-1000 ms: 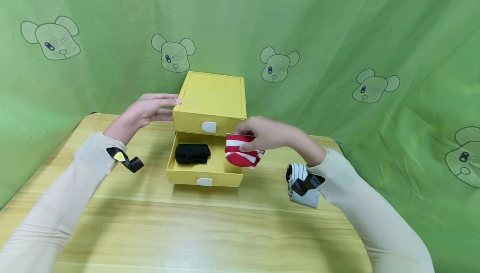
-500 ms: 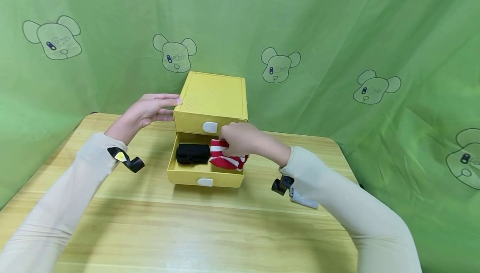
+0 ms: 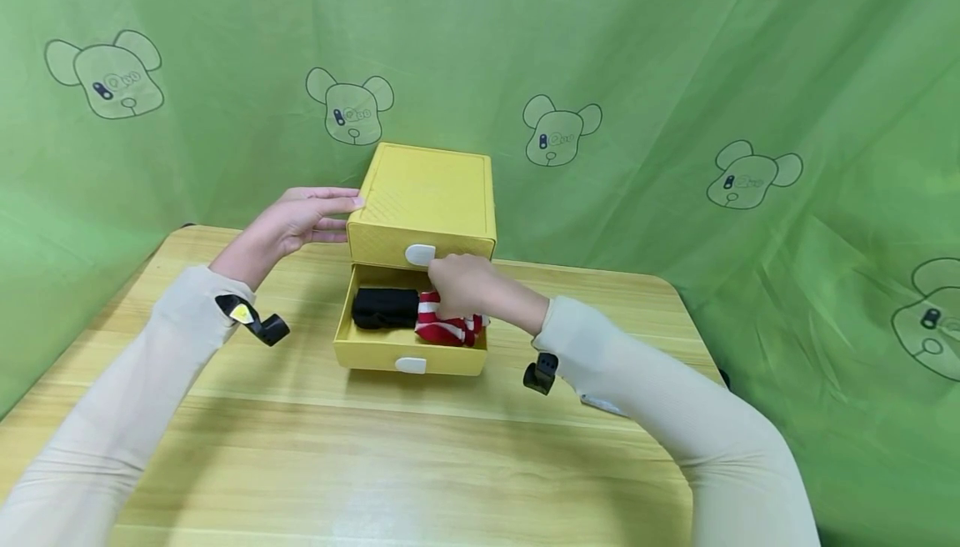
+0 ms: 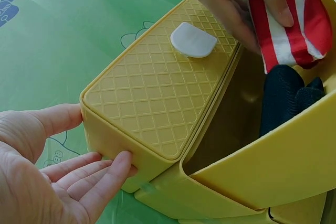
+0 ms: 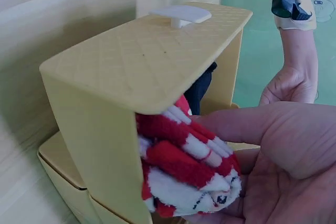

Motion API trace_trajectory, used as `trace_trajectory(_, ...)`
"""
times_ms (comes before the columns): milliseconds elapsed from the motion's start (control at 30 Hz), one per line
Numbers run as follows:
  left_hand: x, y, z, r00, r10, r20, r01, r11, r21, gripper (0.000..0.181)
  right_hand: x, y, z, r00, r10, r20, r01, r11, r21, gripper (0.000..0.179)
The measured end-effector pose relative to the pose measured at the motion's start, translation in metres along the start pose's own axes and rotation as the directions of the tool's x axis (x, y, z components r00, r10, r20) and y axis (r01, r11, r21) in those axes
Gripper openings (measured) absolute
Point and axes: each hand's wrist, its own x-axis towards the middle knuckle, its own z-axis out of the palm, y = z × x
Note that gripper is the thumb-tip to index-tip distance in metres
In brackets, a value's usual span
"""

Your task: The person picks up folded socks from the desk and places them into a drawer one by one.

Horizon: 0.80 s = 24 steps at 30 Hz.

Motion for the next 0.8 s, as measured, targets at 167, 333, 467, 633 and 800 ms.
trace_trajectory(167,0.001,0.002,0.001,1.0,-0.017,-0.02,0.017,1.0,-0.007,0.054,0.003,0.004,0.003,0.999,-0.043,-0.007,0.044,0.997,0.065,0.02)
trace_trajectory(333,0.001,0.002,0.001,1.0,-0.02,-0.016,0.02,1.0,0.0,0.055,0.005,0.009,0.008,0.996,-0.085,-0.018,0.086,0.986,0.143,0.023)
trace_trajectory(467,-0.001,0.001,0.0,1.0,-0.002,0.006,0.002,1.0,-0.001,0.054,0.007,0.015,0.015,0.996,-0.088,-0.03,0.092,0.976,0.196,0.025)
trace_trajectory(633,-0.002,0.0,0.0,1.0,0.01,0.015,-0.01,1.0,-0.003,0.053,0.009,0.021,0.022,0.993,-0.117,-0.032,0.121,0.965,0.232,0.025)
trace_trajectory(800,-0.002,0.0,0.0,1.0,0.014,0.012,-0.014,1.0,-0.002,0.051,0.011,0.026,0.029,0.99,-0.139,-0.003,0.134,0.943,0.306,0.025)
